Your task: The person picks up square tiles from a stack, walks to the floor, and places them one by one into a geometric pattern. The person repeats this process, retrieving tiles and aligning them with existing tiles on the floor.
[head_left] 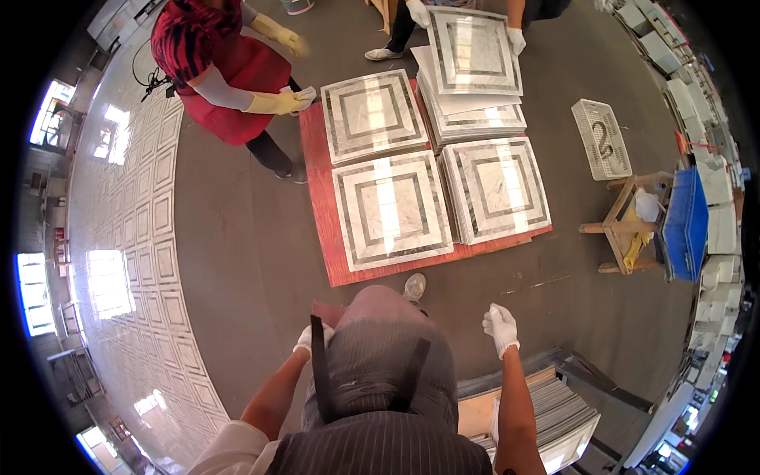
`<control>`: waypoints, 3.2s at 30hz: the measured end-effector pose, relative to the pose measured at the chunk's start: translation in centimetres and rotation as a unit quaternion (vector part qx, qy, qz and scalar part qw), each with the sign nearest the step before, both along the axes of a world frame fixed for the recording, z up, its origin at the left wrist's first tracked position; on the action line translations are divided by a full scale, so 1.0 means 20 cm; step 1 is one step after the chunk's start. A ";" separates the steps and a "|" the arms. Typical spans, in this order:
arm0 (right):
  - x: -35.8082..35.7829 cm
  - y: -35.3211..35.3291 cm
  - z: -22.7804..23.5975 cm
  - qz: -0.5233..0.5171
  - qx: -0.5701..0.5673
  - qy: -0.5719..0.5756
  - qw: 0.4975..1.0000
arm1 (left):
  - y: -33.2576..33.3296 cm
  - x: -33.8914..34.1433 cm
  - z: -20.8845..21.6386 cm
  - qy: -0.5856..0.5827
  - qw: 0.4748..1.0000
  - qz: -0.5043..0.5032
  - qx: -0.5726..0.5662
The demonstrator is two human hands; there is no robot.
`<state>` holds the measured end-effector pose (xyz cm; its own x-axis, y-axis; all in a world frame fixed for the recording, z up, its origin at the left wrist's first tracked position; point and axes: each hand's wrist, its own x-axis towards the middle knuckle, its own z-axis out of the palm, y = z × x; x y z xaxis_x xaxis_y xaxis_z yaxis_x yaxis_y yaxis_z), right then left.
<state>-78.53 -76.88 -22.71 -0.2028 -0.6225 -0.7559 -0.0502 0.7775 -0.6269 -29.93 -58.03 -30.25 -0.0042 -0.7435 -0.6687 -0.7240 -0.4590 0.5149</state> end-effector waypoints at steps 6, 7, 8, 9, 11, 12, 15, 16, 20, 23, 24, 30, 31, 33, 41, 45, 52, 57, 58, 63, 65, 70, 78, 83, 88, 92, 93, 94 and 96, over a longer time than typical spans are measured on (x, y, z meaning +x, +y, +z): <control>0.08 -0.44 -0.33 0.360 -0.085 0.210 0.905 | -0.55 -0.40 0.14 0.081 0.964 0.250 0.049; 0.12 -0.49 -0.39 0.364 -0.036 0.184 0.912 | -0.60 -0.40 0.10 0.079 0.957 0.271 0.072; 0.18 -0.56 -0.42 0.396 -0.030 0.188 0.898 | -0.62 -0.41 0.07 0.075 0.947 0.299 0.093; 0.22 -0.61 -0.46 0.418 -0.020 0.196 0.887 | -0.68 -0.40 0.02 0.061 0.948 0.295 0.099; 0.32 -0.72 -0.51 0.450 0.007 0.203 0.869 | -0.78 -0.37 -0.09 0.036 0.952 0.284 0.109; 0.34 -0.73 -0.59 0.452 -0.003 0.210 0.867 | -0.83 -0.36 -0.15 0.021 0.955 0.274 0.113; 0.40 -0.79 -0.81 0.468 -0.023 0.222 0.855 | -0.91 -0.29 -0.37 -0.007 0.958 0.251 0.138; 0.41 -0.81 -0.88 0.474 -0.017 0.235 0.849 | -0.92 -0.28 -0.45 -0.020 0.960 0.247 0.132; 0.50 -0.93 -1.08 0.478 0.003 0.289 0.830 | -1.02 -0.25 -0.77 -0.069 0.954 0.259 0.132; 0.49 -0.97 -1.29 0.469 0.011 0.316 0.824 | -1.10 -0.27 -0.93 -0.125 0.929 0.333 0.104; 0.50 -0.98 -1.33 0.468 0.012 0.321 0.823 | -1.12 -0.28 -0.96 -0.132 0.921 0.353 0.101; 0.59 -1.00 -1.41 0.423 0.043 0.340 0.839 | -1.13 -0.25 -1.11 -0.165 0.886 0.426 0.078; 0.61 -1.00 -1.41 0.415 0.042 0.350 0.839 | -1.13 -0.25 -1.13 -0.181 0.882 0.429 0.069; 0.63 -0.99 -1.41 0.410 0.035 0.366 0.835 | -1.12 -0.23 -1.17 -0.154 0.880 0.444 0.069; 0.65 -0.97 -1.42 0.400 0.068 0.358 0.841 | -1.12 -0.15 -1.28 -0.088 0.875 0.469 0.087; 0.66 -1.01 -1.39 0.410 0.084 0.343 0.841 | -1.18 -0.11 -1.22 -0.055 0.870 0.477 0.114; 0.60 -1.04 -1.34 0.399 0.076 0.293 0.865 | -1.22 -0.08 -1.09 -0.033 0.872 0.464 0.150; 0.55 -1.11 -1.35 0.330 0.040 0.254 0.908 | -1.18 -0.11 -0.94 0.063 0.847 0.515 0.117; 0.52 -1.14 -1.37 0.301 0.056 0.180 0.935 | -1.16 -0.11 -0.93 0.075 0.837 0.530 0.114; 0.49 -1.32 -1.32 0.217 0.071 -0.093 0.969 | -1.21 -0.13 -0.79 0.077 0.820 0.566 0.027; 0.61 -1.37 -1.14 0.201 0.046 -0.090 0.974 | -1.19 -0.11 -0.74 0.082 0.821 0.564 0.045; 0.58 -1.43 -0.84 0.256 0.114 -0.066 0.958 | -1.28 -0.02 -0.37 0.111 0.815 0.557 0.115; 0.62 -1.59 -0.26 0.146 0.230 -0.242 0.931 | -1.61 0.22 0.35 0.159 0.829 0.452 0.287; 0.66 -1.78 -0.21 0.072 0.232 -0.294 0.924 | -1.86 0.37 0.45 0.131 0.872 0.409 0.235; 0.68 -1.92 -0.24 -0.031 0.147 -0.427 0.891 | -2.10 0.18 0.68 -0.207 0.951 0.048 -0.225; 0.79 -1.98 -0.06 0.016 0.114 -0.391 0.913 | -2.18 0.01 0.64 -0.198 0.913 -0.136 -0.328; 0.83 -1.98 0.01 0.023 0.088 -0.365 0.927 | -2.19 0.00 0.61 -0.225 0.909 -0.137 -0.324; 0.90 -1.97 0.11 0.030 0.064 -0.337 0.939 | -2.21 0.00 0.61 -0.232 0.908 -0.134 -0.322; 0.95 -1.94 0.15 0.066 0.012 -0.266 0.962 | -2.24 0.02 0.61 -0.242 0.906 -0.140 -0.318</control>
<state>-59.57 -115.68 -19.65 0.2967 -0.5975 -0.7449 0.1731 0.8008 -0.5734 -29.47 -102.87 -17.96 -0.0719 -0.9942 -0.0797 -0.9778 0.0546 0.2022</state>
